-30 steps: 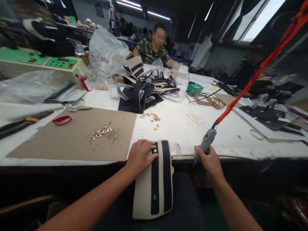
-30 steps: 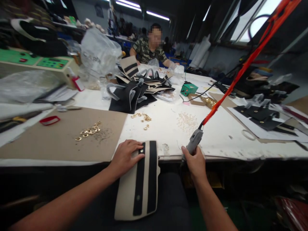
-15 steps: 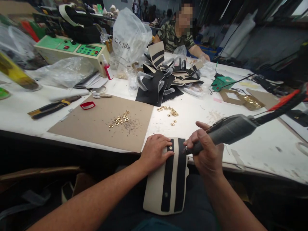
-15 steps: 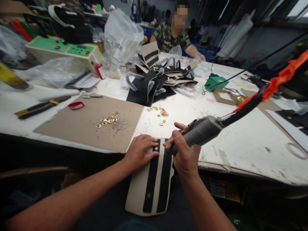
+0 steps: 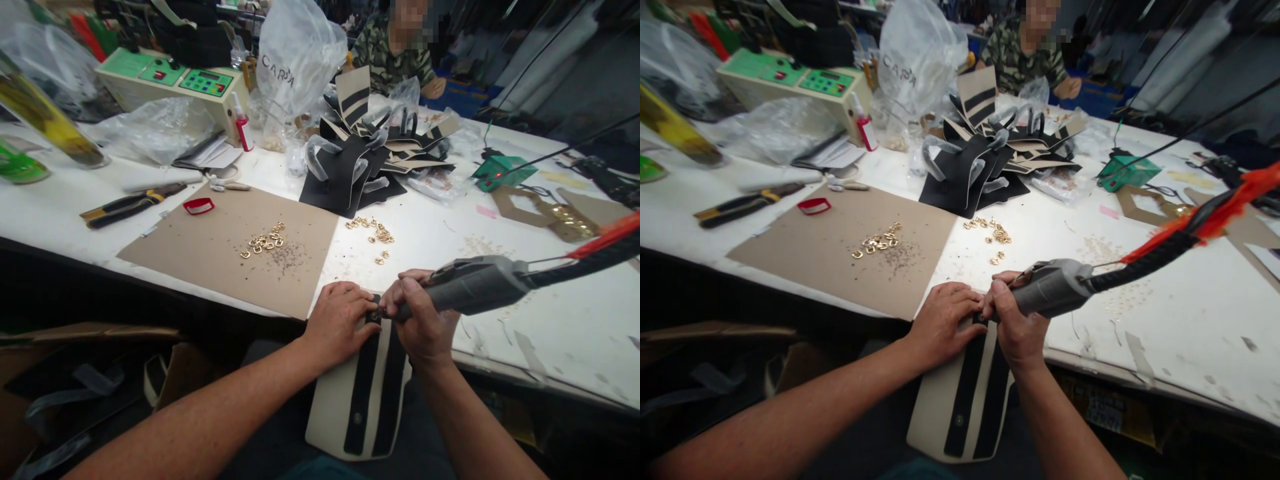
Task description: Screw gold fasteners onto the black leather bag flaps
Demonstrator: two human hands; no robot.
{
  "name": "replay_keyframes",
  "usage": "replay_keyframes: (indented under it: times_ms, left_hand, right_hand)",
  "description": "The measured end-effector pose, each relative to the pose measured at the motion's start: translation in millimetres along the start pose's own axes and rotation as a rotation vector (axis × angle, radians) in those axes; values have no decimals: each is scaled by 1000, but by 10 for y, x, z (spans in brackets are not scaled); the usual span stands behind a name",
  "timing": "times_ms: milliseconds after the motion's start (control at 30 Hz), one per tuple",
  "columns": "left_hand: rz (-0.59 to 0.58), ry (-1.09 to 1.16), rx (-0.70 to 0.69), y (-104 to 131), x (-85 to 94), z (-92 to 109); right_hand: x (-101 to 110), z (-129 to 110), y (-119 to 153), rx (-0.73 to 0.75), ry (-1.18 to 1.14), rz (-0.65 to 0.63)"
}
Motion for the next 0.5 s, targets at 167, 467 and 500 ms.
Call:
replay_keyframes:
  times_ms: [167, 467, 500]
  left_hand:
    - [-2, -23, 15, 4, 5, 6]
    - [-15, 62, 30, -12, 23, 11]
    - [-17, 53, 34, -5, 30, 27]
  right_hand:
    - [-8, -20, -24, 19, -32, -58]
    - [-40, -101, -83, -33, 191, -252]
    - [-42, -128, -73, -27, 183, -276]
Point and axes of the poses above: each hand's wrist, its own y-axis away from the middle knuckle, its own x-axis out of the back of the hand, z = x × y, the point moved 3 cm from there along -y, towards the middle knuckle, and after that the axes turned 3 degrees about x, right-handed, at the moved point
